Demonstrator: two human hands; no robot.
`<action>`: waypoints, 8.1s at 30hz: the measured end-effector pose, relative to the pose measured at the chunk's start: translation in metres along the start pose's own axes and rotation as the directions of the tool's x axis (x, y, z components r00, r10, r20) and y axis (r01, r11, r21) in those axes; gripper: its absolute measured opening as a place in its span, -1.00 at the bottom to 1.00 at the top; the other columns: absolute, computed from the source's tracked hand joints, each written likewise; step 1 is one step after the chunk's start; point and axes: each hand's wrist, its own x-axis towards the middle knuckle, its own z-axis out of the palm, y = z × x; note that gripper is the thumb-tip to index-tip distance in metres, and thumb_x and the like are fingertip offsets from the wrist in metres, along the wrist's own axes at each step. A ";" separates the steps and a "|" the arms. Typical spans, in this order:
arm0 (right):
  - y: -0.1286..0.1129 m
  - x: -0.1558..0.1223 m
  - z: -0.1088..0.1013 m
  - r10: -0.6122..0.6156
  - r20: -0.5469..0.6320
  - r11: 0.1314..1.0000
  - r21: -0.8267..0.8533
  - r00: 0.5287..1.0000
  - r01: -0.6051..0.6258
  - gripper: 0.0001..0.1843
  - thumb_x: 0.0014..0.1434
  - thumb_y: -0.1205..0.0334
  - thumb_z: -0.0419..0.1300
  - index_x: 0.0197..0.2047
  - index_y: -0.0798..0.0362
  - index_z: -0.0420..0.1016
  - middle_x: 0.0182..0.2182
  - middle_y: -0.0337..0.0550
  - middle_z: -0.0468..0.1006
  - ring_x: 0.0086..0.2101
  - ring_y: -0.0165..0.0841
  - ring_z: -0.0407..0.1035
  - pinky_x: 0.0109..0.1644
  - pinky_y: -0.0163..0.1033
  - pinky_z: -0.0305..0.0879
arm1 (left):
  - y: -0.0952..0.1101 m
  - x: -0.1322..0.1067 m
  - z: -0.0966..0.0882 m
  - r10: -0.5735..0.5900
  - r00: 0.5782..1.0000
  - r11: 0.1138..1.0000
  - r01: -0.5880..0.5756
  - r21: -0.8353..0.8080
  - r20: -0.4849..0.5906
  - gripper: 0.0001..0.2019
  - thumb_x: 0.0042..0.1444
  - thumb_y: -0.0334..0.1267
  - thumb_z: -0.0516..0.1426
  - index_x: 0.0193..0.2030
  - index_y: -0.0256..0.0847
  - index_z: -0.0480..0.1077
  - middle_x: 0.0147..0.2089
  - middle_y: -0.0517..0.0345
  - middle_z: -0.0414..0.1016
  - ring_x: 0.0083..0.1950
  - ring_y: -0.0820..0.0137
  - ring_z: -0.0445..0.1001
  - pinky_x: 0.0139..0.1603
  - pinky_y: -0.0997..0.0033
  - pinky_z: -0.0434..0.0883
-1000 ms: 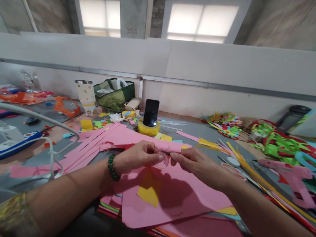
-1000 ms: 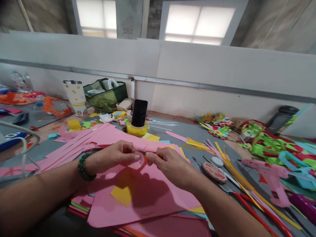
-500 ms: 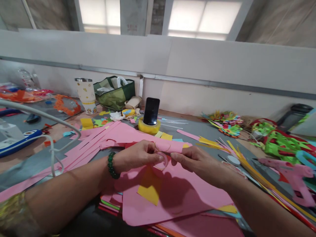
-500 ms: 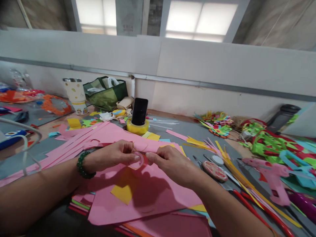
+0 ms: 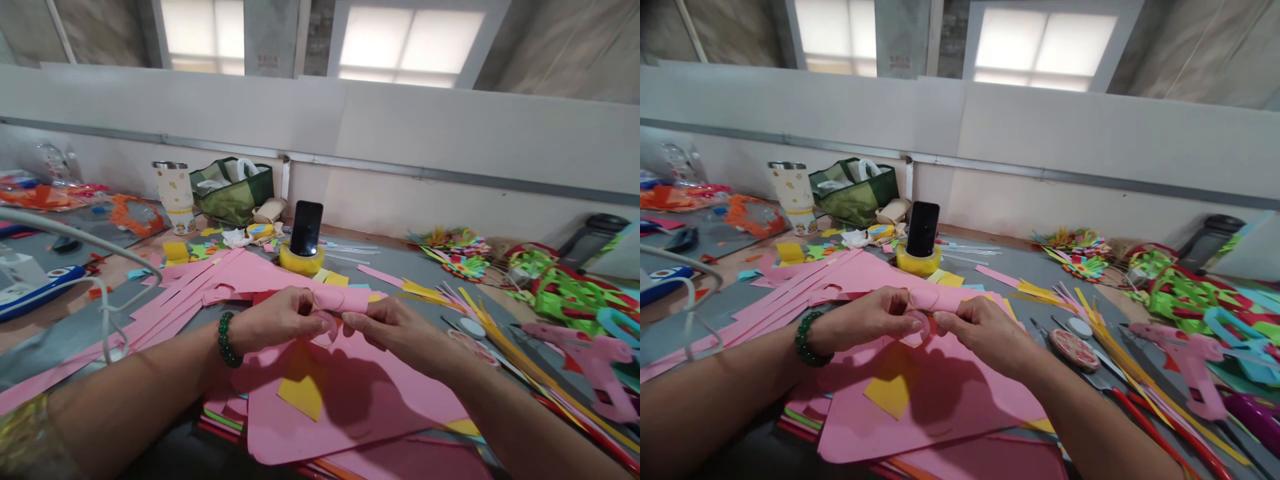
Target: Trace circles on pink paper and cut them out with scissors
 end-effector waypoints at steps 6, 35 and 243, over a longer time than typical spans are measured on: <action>-0.002 -0.017 -0.022 0.010 0.130 1.000 -0.023 0.992 -0.007 -0.40 0.20 -0.23 -0.06 -0.34 0.11 0.55 -0.58 -0.23 0.30 -0.53 -0.44 0.19 -0.44 -0.31 0.13 | -0.012 0.005 -0.006 0.011 0.996 0.999 -0.015 -0.043 -0.088 -0.84 0.05 -0.25 0.09 -0.47 -0.28 0.32 -0.53 0.31 0.17 -0.50 0.55 0.05 -0.49 0.50 0.01; -0.003 -0.002 0.002 -0.199 0.063 0.957 0.227 0.978 0.180 -0.64 0.29 -0.01 -0.05 -0.24 0.12 0.33 -0.49 -0.29 0.18 -0.51 -0.49 0.03 -0.51 -0.34 -0.02 | -0.002 -0.001 0.008 0.086 0.993 0.981 -0.097 -0.167 -0.075 -0.76 0.00 -0.43 0.12 -0.14 -0.27 0.29 -0.33 0.23 0.28 -0.39 0.55 0.20 -0.38 0.51 0.21; -0.001 -0.001 0.014 -0.196 -0.132 0.980 0.005 0.972 0.199 -0.62 0.32 -0.02 -0.13 -0.39 0.04 0.23 -0.50 -0.28 0.27 -0.47 -0.43 0.11 -0.42 -0.29 0.05 | -0.005 0.001 -0.002 -0.004 0.987 0.992 -0.017 -0.123 -0.163 -0.80 -0.03 -0.17 0.19 -0.47 -0.30 0.45 -0.48 0.18 0.38 -0.49 0.54 0.25 -0.48 0.52 0.18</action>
